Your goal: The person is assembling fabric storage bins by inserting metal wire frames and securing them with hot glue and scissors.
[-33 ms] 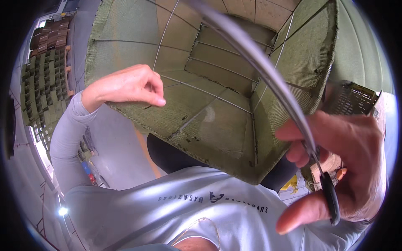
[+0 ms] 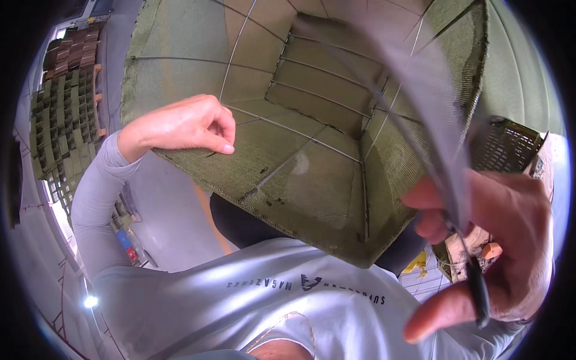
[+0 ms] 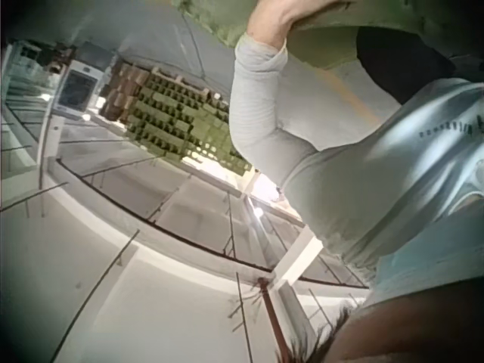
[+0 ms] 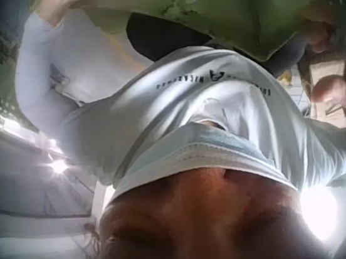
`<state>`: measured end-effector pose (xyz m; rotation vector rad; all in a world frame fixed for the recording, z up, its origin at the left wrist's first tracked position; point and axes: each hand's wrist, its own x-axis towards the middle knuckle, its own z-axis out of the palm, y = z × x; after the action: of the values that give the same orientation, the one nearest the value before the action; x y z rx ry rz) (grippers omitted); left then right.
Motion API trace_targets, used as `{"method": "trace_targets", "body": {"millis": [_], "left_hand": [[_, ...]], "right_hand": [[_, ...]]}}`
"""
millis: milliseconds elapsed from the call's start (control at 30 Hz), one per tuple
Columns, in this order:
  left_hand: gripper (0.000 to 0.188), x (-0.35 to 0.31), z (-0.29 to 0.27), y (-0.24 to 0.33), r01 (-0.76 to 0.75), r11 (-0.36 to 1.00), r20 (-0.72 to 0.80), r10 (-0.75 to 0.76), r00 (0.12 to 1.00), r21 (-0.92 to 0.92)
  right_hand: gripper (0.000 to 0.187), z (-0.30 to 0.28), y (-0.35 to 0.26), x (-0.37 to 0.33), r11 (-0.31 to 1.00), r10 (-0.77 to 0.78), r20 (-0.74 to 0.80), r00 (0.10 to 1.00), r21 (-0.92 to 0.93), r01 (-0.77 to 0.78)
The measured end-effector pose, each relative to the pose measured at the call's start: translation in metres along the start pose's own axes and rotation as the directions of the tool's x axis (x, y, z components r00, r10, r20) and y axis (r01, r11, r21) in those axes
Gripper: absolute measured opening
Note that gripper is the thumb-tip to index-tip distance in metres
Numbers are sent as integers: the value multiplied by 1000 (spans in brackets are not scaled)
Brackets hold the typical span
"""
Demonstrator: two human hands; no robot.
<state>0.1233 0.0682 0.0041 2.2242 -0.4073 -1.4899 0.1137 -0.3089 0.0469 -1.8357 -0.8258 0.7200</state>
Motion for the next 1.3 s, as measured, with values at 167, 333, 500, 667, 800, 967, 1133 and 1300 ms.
{"method": "trace_targets", "body": {"millis": [167,333,500,667,800,967,1133,1300], "left_hand": [[22,5,3,4,8,993,-9,-9,1000,-114],[17,-1,15,0,-105,965,-234,162,959,239],[22,0,5,14,-28,997,-242,9,970,-78],[24,-2,-7,3,-67,914,-352,-86,932,-401],[22,-5,-10,15,-35,921,-303,-91,949,-388],[22,-16,-12,5,-48,941,-322,-66,944,-335],[25,-18,-20,-3,-84,932,-302,-28,953,-353],[26,-10,-19,3,-181,934,-312,81,947,-307]], "right_hand": [[88,27,11,-72,940,334,-688,644,196,-278],[75,14,69,-150,861,468,-682,561,209,-464],[65,42,91,-210,762,643,-640,421,476,-439],[66,46,98,-209,786,618,-638,460,519,-337],[82,38,57,-166,867,488,-702,519,459,-194],[92,15,-8,-65,772,362,-308,880,628,-98],[64,14,-64,71,907,354,372,858,86,-412],[42,64,-35,97,925,-208,296,932,-250,286]]}}
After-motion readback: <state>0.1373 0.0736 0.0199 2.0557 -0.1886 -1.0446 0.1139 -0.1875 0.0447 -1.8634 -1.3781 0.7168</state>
